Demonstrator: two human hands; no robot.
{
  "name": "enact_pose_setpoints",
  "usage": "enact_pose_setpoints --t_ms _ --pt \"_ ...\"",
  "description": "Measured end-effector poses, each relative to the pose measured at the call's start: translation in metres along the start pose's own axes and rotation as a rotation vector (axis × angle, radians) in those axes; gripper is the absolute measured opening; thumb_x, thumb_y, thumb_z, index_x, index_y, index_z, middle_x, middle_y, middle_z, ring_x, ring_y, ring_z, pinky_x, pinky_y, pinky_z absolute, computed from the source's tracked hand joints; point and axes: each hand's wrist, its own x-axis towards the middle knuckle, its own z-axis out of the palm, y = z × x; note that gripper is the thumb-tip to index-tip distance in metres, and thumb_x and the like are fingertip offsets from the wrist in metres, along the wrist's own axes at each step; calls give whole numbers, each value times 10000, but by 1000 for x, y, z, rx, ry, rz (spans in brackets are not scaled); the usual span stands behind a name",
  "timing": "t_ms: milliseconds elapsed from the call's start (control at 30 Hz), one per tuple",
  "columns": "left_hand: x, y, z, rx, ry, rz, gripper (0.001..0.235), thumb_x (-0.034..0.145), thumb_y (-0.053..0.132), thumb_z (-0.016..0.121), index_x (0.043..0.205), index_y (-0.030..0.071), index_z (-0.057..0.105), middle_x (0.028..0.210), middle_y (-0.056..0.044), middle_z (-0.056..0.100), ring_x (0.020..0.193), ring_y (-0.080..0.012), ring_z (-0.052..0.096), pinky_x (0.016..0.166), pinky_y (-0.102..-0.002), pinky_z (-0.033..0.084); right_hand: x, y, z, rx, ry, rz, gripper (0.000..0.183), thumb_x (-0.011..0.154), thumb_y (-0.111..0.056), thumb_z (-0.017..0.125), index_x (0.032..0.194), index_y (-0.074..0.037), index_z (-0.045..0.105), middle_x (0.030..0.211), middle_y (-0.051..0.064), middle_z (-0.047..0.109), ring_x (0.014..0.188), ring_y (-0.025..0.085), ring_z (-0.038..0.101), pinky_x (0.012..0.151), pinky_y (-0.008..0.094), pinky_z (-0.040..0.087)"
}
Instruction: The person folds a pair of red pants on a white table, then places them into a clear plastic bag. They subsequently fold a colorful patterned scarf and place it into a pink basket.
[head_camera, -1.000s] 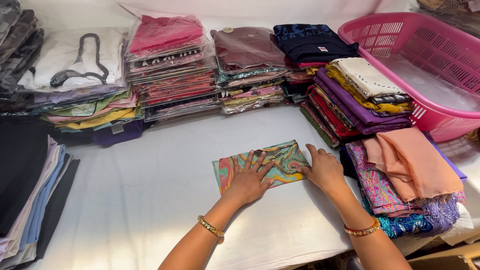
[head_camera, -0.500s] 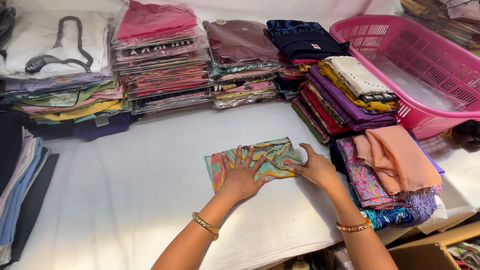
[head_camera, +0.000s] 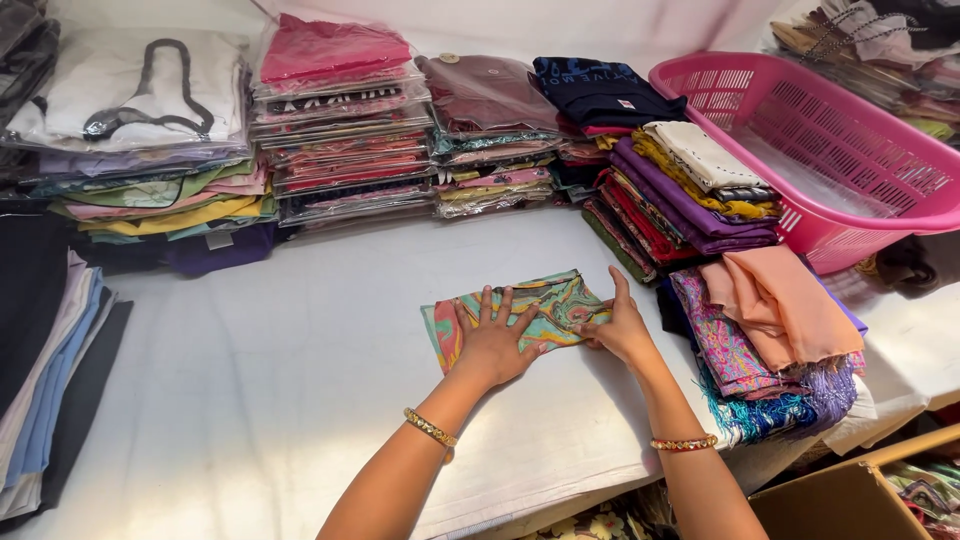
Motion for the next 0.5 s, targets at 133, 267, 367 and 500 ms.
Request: enact_pose_setpoints --t_ms 133,267,367,500 --pt "-4 1 -8 -19 14 1 754 944 706 353 1610 378 223 1718 -115 28 1559 -432 -93 1120 -791 -109 -5 -26 3 114 -73 82 1051 676 -2 828 1559 -234 306 1037 153 674 779 249 700 700 393 598" --pt "29 -25 21 -263 209 49 695 936 536 485 1582 317 353 1659 -103 300 1565 -352 165 1180 -715 67 -20 -56 25 36 17 -288 901 717 16 753 1519 -187 395 889 116 725 739 249 704 699 372 568" --pt "60 -74 33 -1005 494 -58 552 1046 484 395 1463 198 617 1315 -115 758 1235 -247 721 1079 -433 539 -46 -94 47 -47 -29 -419 857 741 20 703 1516 -208 417 888 125 716 713 294 688 687 406 559" --pt "56 -115 15 -1394 414 -179 660 1081 589 533 1423 37 651 1043 -131 698 859 -194 580 855 -372 495 -66 -91 87 -119 -89 -574 840 748 38 659 1513 -222 428 936 123 718 800 323 684 737 440 556"
